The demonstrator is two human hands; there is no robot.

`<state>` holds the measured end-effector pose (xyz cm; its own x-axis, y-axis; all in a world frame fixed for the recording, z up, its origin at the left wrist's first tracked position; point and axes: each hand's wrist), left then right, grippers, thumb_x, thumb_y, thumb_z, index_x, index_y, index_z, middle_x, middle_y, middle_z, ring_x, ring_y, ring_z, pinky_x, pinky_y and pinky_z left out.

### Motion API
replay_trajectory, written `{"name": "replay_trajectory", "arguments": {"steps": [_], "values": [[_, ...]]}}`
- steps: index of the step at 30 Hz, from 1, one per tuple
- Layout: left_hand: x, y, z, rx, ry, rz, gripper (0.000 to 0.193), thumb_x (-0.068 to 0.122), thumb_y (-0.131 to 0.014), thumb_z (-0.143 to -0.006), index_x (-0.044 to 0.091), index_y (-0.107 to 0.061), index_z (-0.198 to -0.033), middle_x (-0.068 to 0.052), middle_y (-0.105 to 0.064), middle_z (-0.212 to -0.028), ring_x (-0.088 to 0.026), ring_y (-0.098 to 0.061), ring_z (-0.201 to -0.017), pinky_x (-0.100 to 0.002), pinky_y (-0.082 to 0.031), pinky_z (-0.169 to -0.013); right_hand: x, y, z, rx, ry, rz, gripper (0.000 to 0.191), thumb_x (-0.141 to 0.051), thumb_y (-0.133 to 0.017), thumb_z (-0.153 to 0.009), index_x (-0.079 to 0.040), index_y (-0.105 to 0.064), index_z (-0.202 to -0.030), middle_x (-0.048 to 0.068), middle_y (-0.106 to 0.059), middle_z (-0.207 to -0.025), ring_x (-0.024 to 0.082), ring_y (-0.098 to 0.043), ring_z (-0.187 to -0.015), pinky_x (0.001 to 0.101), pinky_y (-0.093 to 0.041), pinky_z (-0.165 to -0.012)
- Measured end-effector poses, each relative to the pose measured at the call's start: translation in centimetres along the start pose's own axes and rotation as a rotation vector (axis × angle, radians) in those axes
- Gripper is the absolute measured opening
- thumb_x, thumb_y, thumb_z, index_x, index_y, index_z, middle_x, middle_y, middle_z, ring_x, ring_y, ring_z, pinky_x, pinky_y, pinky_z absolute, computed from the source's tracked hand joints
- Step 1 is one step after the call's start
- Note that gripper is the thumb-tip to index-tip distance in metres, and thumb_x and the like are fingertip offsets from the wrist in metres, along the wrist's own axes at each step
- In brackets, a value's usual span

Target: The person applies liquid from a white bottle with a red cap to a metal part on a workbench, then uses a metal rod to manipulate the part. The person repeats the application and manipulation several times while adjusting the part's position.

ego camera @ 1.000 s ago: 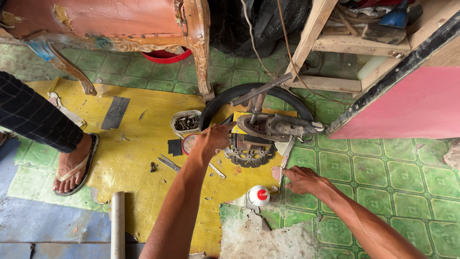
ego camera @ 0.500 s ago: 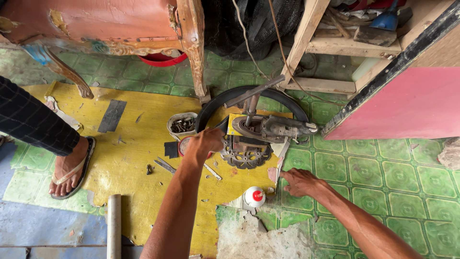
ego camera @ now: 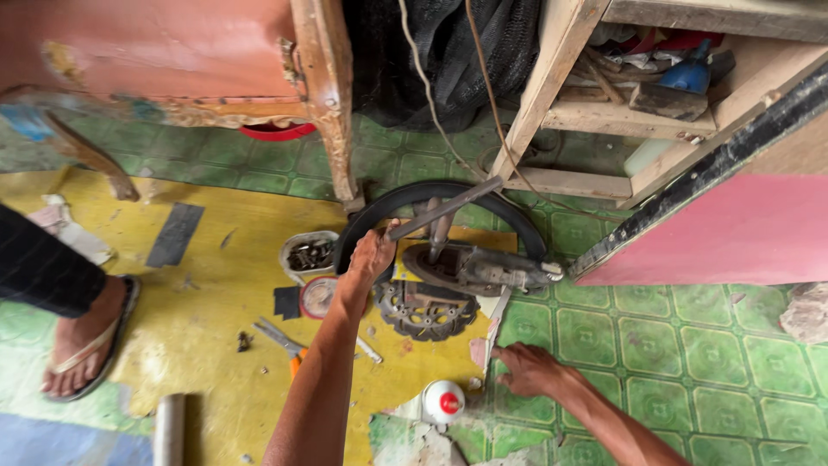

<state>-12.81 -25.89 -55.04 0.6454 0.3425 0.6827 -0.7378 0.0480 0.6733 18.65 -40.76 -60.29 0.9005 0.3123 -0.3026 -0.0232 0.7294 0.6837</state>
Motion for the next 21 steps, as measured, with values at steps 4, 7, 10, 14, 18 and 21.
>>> {"name": "replay_trajectory", "arguments": {"steps": [4,7,10,14,18,21], "values": [[0.5,-1.9,-2.0,-0.066,0.151,-0.015,0.092,0.085,-0.037,-0.089,0.003,-0.072,-0.113,-0.028,-0.067,-0.124,-0.048,-0.060,-0.123,-0.056,-0.042,-0.106,1.2,-0.8,0.4,-0.073,-0.061,0.005,0.051,-0.027,-0.066,-0.096,-0.006,-0.050,-0.140,0.019,-0.064,-0.125,0.033,-0.061,-0.121,0.0468,-0.049,-0.108],[0.5,-3.2,-3.2,-0.104,0.196,0.015,0.094,0.087,-0.035,-0.088,0.004,-0.069,-0.119,-0.028,-0.065,-0.128,-0.048,-0.057,-0.126,-0.055,-0.042,-0.108,2.0,-1.1,0.5,-0.048,-0.049,-0.023,0.053,-0.027,-0.067,-0.095,-0.008,-0.049,-0.141,0.018,-0.062,-0.128,0.034,-0.059,-0.124,0.0475,-0.048,-0.108],[-0.1,-4.0,-4.3,-0.120,0.220,0.057,0.097,0.088,-0.033,-0.087,0.005,-0.067,-0.125,-0.028,-0.062,-0.132,-0.047,-0.055,-0.130,-0.054,-0.041,-0.110,2.5,-1.6,0.0,-0.056,-0.049,-0.036,0.052,-0.029,-0.067,-0.095,-0.009,-0.049,-0.140,0.016,-0.063,-0.127,0.033,-0.059,-0.123,0.0474,-0.049,-0.107],[-1.1,-4.8,-5.7,-0.143,0.235,0.108,0.102,0.090,-0.030,-0.086,0.006,-0.064,-0.133,-0.028,-0.059,-0.138,-0.047,-0.052,-0.134,-0.052,-0.040,-0.113,3.0,-2.6,-0.7,-0.081,-0.050,-0.033,0.051,-0.030,-0.065,-0.097,-0.010,-0.048,-0.140,0.016,-0.062,-0.127,0.032,-0.058,-0.124,0.0469,-0.047,-0.107],[-1.9,-5.2,-6.7,-0.168,0.248,0.132,0.107,0.092,-0.028,-0.084,0.007,-0.061,-0.140,-0.029,-0.055,-0.144,-0.047,-0.048,-0.138,-0.051,-0.039,-0.115,3.2,-3.0,-1.1,-0.069,-0.027,-0.033,0.050,-0.032,-0.065,-0.096,-0.011,-0.049,-0.138,0.015,-0.061,-0.130,0.031,-0.055,-0.127,0.0458,-0.047,-0.108],[-2.3,-5.2,-6.8,-0.178,0.247,0.099,0.106,0.091,-0.026,-0.084,0.010,-0.059,-0.144,-0.028,-0.053,-0.147,-0.046,-0.046,-0.140,-0.050,-0.037,-0.117,3.0,-2.7,-1.3,-0.117,-0.066,-0.022,0.051,-0.033,-0.064,-0.097,-0.010,-0.048,-0.140,0.015,-0.063,-0.128,0.031,-0.058,-0.126,0.0441,-0.047,-0.109]]}}
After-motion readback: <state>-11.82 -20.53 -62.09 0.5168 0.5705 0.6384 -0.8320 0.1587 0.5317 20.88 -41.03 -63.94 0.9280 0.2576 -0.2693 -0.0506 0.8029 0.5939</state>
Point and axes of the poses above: each hand's wrist, its own z-axis away from the middle knuckle, its own y-axis out of the back of the hand, x = y × z
